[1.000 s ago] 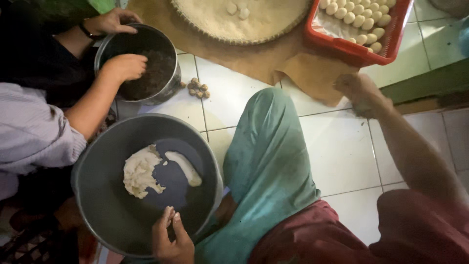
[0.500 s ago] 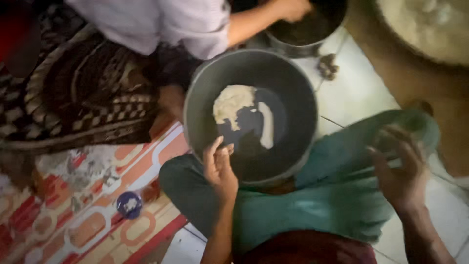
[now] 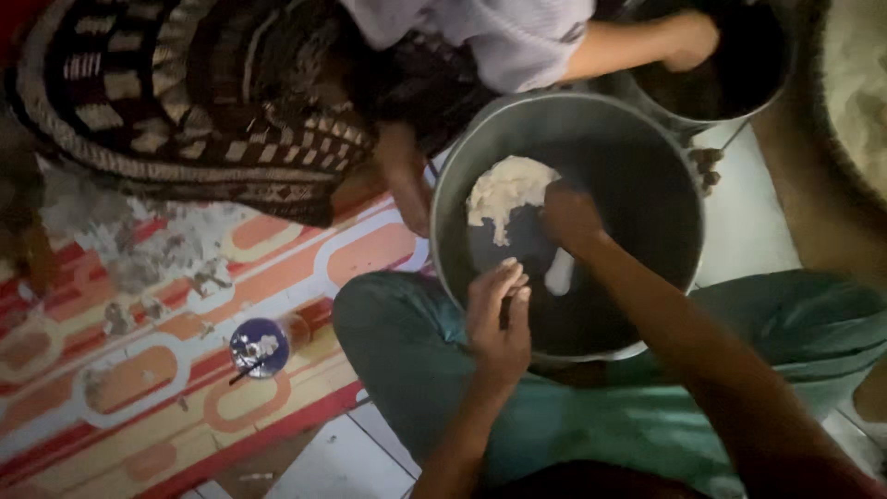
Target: The person prepares dough balls by taking pieces of white dough, flattening them, filling them with small brown balls, and rolling them into spherical shapes.
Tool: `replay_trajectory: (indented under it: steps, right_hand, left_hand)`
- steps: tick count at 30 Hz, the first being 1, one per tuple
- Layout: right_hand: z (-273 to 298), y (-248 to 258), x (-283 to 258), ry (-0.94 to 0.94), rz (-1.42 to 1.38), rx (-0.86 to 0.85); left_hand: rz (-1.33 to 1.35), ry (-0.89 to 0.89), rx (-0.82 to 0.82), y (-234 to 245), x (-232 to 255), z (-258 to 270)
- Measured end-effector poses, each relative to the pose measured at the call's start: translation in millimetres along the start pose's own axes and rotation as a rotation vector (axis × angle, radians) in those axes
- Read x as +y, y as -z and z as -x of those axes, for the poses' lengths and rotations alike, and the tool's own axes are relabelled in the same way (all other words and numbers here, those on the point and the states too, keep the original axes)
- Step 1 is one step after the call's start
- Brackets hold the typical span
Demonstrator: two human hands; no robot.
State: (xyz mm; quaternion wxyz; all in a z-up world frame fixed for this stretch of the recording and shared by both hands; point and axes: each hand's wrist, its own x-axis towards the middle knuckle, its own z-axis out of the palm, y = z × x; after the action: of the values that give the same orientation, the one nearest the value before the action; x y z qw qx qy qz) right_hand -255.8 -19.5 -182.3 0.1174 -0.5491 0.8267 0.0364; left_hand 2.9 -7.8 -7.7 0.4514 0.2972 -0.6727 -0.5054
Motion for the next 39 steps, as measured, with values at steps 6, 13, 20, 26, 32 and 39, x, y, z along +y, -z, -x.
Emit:
replay_trajectory:
  steps: [6,13,20,26,32,39]
  right_hand:
    - [31.2,1.7,19.4,-0.143,-0.215,-0.159]
    - [75.0,54.8,-9.6,-0.066,-0.552,-0.212]
    - [171.3,147.4,-42.3,-0.007,-0.984,0.09]
    - [212.7,163.7,-38.4,0.187,-0.674,0.561]
    - [224.8,138.8,-20.9,-0.285,-1.683,0.221]
    - [220.3,130.8,-71.5,0.06,-0.817,0.602]
  left_hand:
    - [0.036,0.04,0.024,2.9,-0.5,0.4]
    - [-0.27,-0.021,-0.14,5.5,1.6,-17.3]
    - [-0.135,0.42,-0.45,-24.6,-5.6,6.2]
    - [0.353,0.531,-0.475,-48.3,-4.4,22.5]
    - [0.861,0.673,-0.217,-53.3,-17.0,26.8]
    - [1.019,0.88,-0.229,-76.8,25.5,40.3]
